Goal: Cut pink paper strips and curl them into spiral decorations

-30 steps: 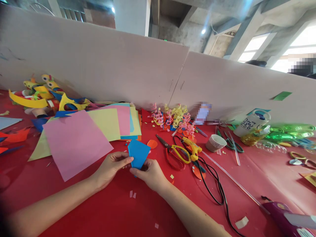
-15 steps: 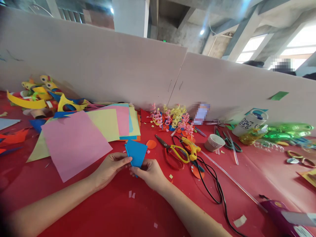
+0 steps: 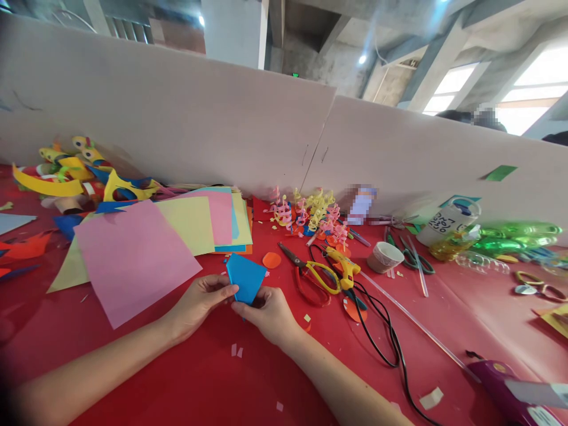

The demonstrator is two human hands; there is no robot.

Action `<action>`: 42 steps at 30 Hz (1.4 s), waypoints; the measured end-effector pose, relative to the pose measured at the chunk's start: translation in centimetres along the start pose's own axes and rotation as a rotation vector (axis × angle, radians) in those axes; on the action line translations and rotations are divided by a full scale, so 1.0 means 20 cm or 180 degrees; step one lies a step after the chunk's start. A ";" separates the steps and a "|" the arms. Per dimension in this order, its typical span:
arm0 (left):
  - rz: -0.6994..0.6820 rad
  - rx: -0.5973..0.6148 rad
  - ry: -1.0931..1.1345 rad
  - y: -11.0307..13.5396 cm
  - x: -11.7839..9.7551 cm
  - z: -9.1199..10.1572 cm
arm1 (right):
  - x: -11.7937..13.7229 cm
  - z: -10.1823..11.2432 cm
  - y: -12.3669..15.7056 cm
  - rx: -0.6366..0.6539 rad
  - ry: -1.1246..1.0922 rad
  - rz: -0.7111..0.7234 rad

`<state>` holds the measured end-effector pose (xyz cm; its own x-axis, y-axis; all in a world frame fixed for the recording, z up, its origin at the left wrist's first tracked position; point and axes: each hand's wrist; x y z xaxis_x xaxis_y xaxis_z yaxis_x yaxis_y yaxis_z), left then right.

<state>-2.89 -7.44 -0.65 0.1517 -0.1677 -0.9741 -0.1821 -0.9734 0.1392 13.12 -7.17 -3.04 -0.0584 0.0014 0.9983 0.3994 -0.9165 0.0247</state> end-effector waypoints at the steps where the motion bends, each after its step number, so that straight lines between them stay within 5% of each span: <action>1: 0.0015 0.0038 -0.0007 0.00 0.00 0.00 | 0.00 0.00 0.00 -0.0001 -0.0003 -0.0002; 10: -0.0087 0.0442 -0.0030 0.01 -0.01 0.01 | 0.00 0.02 0.00 0.0103 -0.0085 0.0097; 21: -0.0018 -0.0120 -0.0091 0.00 -0.01 0.00 | -0.02 -0.02 0.00 0.0027 -0.0042 0.0078; 36: -0.0092 0.0380 0.0072 0.00 0.00 0.01 | -0.01 0.01 0.00 0.0099 0.0085 0.0103; 42: -0.0061 0.0069 0.0020 -0.01 0.01 0.02 | -0.02 -0.02 0.00 0.0073 0.0008 0.0128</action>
<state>-3.18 -7.26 -0.99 0.1615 -0.1501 -0.9754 -0.2000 -0.9728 0.1166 12.87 -7.32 -3.40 -0.0441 -0.0361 0.9984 0.4222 -0.9064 -0.0142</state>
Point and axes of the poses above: each hand's wrist, its own y-axis away from the middle knuckle, its own z-axis out of the back of the hand, x = y × z, and after that the axes turned 1 degree about x, right-handed
